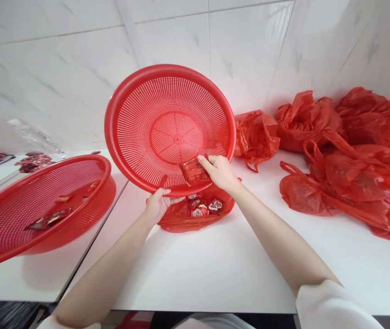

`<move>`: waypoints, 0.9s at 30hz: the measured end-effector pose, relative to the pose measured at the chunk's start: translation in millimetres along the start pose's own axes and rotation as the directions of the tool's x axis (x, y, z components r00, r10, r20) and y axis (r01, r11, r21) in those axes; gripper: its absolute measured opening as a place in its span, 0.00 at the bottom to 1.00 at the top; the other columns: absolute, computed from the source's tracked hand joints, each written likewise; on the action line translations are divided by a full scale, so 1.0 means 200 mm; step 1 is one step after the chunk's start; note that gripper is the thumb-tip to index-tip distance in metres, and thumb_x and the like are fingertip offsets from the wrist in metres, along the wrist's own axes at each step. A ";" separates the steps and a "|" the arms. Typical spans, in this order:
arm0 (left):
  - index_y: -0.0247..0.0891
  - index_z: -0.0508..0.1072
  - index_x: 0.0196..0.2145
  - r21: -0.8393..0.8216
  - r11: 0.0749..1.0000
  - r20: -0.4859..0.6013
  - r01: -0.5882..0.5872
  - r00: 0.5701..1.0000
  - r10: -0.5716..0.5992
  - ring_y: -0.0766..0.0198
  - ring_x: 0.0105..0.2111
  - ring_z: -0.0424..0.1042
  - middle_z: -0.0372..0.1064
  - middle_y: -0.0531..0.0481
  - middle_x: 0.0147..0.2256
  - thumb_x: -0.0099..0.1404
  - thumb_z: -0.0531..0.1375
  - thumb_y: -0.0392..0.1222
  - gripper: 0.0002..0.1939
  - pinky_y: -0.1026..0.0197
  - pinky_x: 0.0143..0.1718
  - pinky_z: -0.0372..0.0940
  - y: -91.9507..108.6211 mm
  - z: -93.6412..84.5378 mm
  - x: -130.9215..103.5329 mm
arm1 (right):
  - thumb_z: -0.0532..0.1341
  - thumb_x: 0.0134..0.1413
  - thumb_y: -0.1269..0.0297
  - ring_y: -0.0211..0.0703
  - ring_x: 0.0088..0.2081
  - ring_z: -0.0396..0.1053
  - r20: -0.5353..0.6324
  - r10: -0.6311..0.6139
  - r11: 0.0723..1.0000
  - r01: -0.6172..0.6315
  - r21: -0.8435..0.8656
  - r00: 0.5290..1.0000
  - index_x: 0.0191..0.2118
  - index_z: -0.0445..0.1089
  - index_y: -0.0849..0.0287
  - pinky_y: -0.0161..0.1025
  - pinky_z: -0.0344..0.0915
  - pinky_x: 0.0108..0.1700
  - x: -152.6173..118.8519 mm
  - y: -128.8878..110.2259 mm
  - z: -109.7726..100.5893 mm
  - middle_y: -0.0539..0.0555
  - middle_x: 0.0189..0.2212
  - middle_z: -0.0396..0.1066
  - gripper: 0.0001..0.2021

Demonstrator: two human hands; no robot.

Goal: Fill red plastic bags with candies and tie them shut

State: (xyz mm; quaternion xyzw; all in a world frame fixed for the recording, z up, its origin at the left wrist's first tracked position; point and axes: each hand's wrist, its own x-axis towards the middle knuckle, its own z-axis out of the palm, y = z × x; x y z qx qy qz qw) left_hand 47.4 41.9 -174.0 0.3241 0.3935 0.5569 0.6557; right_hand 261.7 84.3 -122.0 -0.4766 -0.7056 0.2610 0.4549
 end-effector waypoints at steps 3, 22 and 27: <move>0.31 0.72 0.33 -0.003 1.000 -0.003 0.003 1.000 -0.003 0.45 0.49 0.72 0.76 0.40 0.39 0.48 0.60 0.36 0.11 0.39 0.51 0.67 0.00 0.01 0.00 | 0.52 0.61 0.49 0.34 0.19 0.52 -0.012 0.014 0.997 -0.015 -0.081 1.000 0.17 0.57 0.58 0.35 0.48 0.24 0.00 0.00 0.00 0.46 0.14 0.53 0.25; 0.30 0.72 0.39 -0.009 1.000 0.010 0.001 1.000 -0.001 0.47 0.47 0.74 0.77 0.42 0.38 0.51 0.58 0.34 0.15 0.42 0.49 0.69 0.01 0.01 0.00 | 0.66 0.50 0.65 0.44 0.36 0.73 0.597 -0.192 0.909 0.371 -0.191 0.779 0.51 0.71 0.55 0.36 0.63 0.39 -0.04 -0.04 0.00 0.53 0.39 0.77 0.20; 0.30 0.71 0.40 0.025 1.000 0.007 0.005 1.000 -0.005 0.51 0.42 0.76 0.77 0.41 0.39 0.52 0.58 0.34 0.16 0.46 0.45 0.71 0.03 0.00 -0.01 | 0.62 0.55 0.65 0.42 0.34 0.72 0.483 -0.204 0.935 0.317 -0.163 0.851 0.46 0.75 0.54 0.35 0.63 0.39 -0.03 -0.03 -0.03 0.52 0.37 0.78 0.13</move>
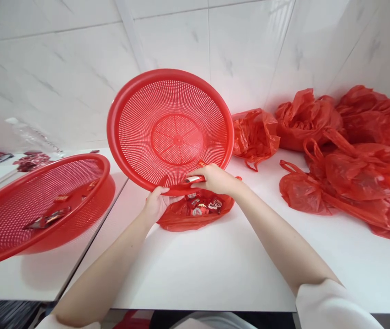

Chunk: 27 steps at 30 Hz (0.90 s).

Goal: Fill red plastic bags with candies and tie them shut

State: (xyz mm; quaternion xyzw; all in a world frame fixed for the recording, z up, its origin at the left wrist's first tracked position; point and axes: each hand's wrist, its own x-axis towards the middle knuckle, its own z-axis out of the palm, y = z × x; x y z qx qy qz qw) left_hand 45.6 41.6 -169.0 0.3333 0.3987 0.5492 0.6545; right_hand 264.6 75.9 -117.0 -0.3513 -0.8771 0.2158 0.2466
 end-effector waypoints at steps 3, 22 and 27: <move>0.31 0.71 0.39 -0.001 1.000 -0.019 -0.008 1.000 0.008 0.52 0.41 0.76 0.77 0.42 0.39 0.53 0.58 0.34 0.15 0.45 0.46 0.70 0.00 -0.01 0.01 | 0.61 0.57 0.60 0.37 0.26 0.66 -0.105 0.062 0.995 -0.070 -0.070 0.993 0.38 0.77 0.58 0.33 0.59 0.33 0.00 0.01 -0.01 0.51 0.26 0.75 0.09; 0.31 0.74 0.30 -0.085 0.992 -0.111 -0.092 0.990 0.082 0.48 0.44 0.75 0.78 0.40 0.35 0.50 0.56 0.35 0.10 0.46 0.48 0.70 0.08 -0.04 0.05 | 0.55 0.60 0.64 0.44 0.37 0.76 0.259 -0.043 0.976 -0.014 0.216 0.965 0.42 0.73 0.55 0.38 0.69 0.42 -0.03 -0.11 -0.02 0.50 0.35 0.77 0.09; 0.31 0.73 0.29 -0.094 0.990 -0.133 -0.103 0.987 0.090 0.52 0.43 0.76 0.77 0.42 0.34 0.51 0.56 0.35 0.08 0.47 0.51 0.68 0.07 -0.05 0.05 | 0.52 0.50 0.81 0.44 0.47 0.72 0.167 0.037 0.997 -0.025 -0.078 0.985 0.47 0.73 0.52 0.37 0.66 0.47 -0.03 -0.05 0.02 0.51 0.47 0.75 0.24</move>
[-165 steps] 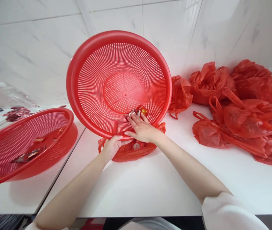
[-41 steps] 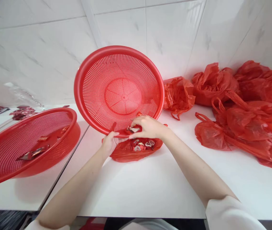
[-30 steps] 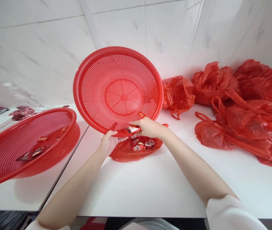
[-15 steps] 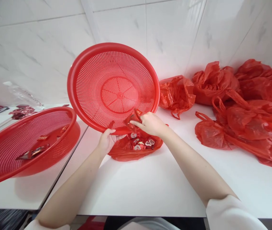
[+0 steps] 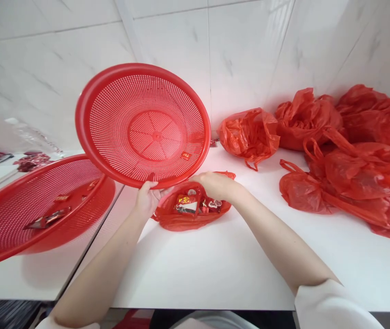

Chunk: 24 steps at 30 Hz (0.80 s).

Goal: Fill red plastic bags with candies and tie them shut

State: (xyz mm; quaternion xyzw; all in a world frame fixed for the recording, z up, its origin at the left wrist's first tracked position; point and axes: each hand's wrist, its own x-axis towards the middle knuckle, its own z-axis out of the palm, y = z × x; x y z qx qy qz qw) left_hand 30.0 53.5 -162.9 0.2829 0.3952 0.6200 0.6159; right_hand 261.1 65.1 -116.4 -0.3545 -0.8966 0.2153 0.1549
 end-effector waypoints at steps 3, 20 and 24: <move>0.33 0.72 0.29 0.012 0.999 0.039 0.034 0.999 -0.035 0.50 0.45 0.75 0.77 0.43 0.33 0.51 0.56 0.35 0.06 0.44 0.51 0.68 -0.02 0.01 -0.02 | 0.50 0.56 0.78 0.43 0.43 0.73 -0.230 0.018 0.997 -0.033 -0.063 0.973 0.45 0.73 0.57 0.38 0.66 0.46 0.01 0.02 0.00 0.54 0.42 0.77 0.19; 0.32 0.72 0.33 0.101 0.991 0.077 0.088 0.992 -0.096 0.53 0.42 0.76 0.77 0.43 0.38 0.54 0.57 0.35 0.08 0.45 0.50 0.69 -0.04 0.04 -0.05 | 0.52 0.55 0.78 0.43 0.50 0.71 -0.016 -0.169 0.976 0.169 0.139 0.986 0.51 0.73 0.50 0.40 0.64 0.53 -0.02 0.00 -0.09 0.49 0.49 0.75 0.24; 0.33 0.72 0.31 0.060 0.994 0.052 0.091 0.994 -0.094 0.54 0.42 0.76 0.77 0.44 0.37 0.53 0.56 0.35 0.07 0.46 0.51 0.68 -0.03 0.01 -0.03 | 0.52 0.55 0.77 0.42 0.51 0.70 0.021 -0.229 0.939 0.216 0.267 0.973 0.52 0.73 0.49 0.41 0.63 0.55 -0.04 -0.07 -0.14 0.47 0.49 0.75 0.23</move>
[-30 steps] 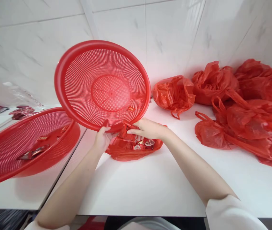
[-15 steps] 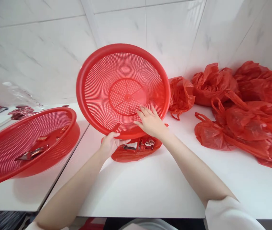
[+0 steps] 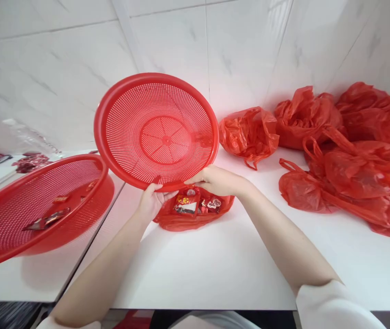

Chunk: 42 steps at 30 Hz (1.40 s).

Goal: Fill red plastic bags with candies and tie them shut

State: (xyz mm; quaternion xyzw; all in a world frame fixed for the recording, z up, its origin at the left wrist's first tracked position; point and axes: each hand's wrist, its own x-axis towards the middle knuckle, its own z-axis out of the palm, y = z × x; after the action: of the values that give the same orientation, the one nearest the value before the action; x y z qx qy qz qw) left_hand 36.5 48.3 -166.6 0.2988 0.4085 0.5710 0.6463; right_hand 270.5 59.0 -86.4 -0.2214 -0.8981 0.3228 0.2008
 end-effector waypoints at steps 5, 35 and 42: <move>0.31 0.74 0.35 -0.030 0.999 0.021 -0.031 0.999 0.032 0.54 0.43 0.76 0.77 0.42 0.39 0.54 0.55 0.36 0.12 0.47 0.52 0.68 0.01 -0.01 0.01 | 0.56 0.54 0.74 0.41 0.45 0.73 0.012 0.050 0.998 -0.050 0.039 0.999 0.43 0.77 0.50 0.39 0.65 0.51 0.00 0.00 0.02 0.46 0.44 0.77 0.17; 0.34 0.73 0.32 -0.014 1.000 0.028 0.000 1.000 0.001 0.57 0.37 0.77 0.77 0.45 0.33 0.54 0.55 0.37 0.09 0.51 0.48 0.70 0.06 -0.04 0.01 | 0.54 0.57 0.71 0.45 0.32 0.71 -0.287 0.281 0.834 -0.381 -0.398 0.916 0.59 0.61 0.53 0.36 0.60 0.33 0.01 0.12 0.08 0.54 0.33 0.75 0.24; 0.37 0.76 0.34 0.437 0.894 0.396 -0.102 0.914 -0.090 0.47 0.39 0.77 0.77 0.40 0.35 0.54 0.64 0.47 0.13 0.53 0.38 0.71 0.24 -0.01 -0.11 | 0.63 0.50 0.64 0.46 0.35 0.73 -0.692 0.121 0.880 -0.400 -0.257 0.712 0.42 0.65 0.55 0.38 0.64 0.37 -0.02 0.01 0.00 0.53 0.35 0.75 0.12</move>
State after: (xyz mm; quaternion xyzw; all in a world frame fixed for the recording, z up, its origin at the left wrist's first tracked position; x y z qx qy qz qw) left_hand 10.7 33.8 -123.1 0.5528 0.3849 0.3888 0.6286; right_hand 273.9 58.7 -87.5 -0.4826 -0.7732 0.0647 0.4063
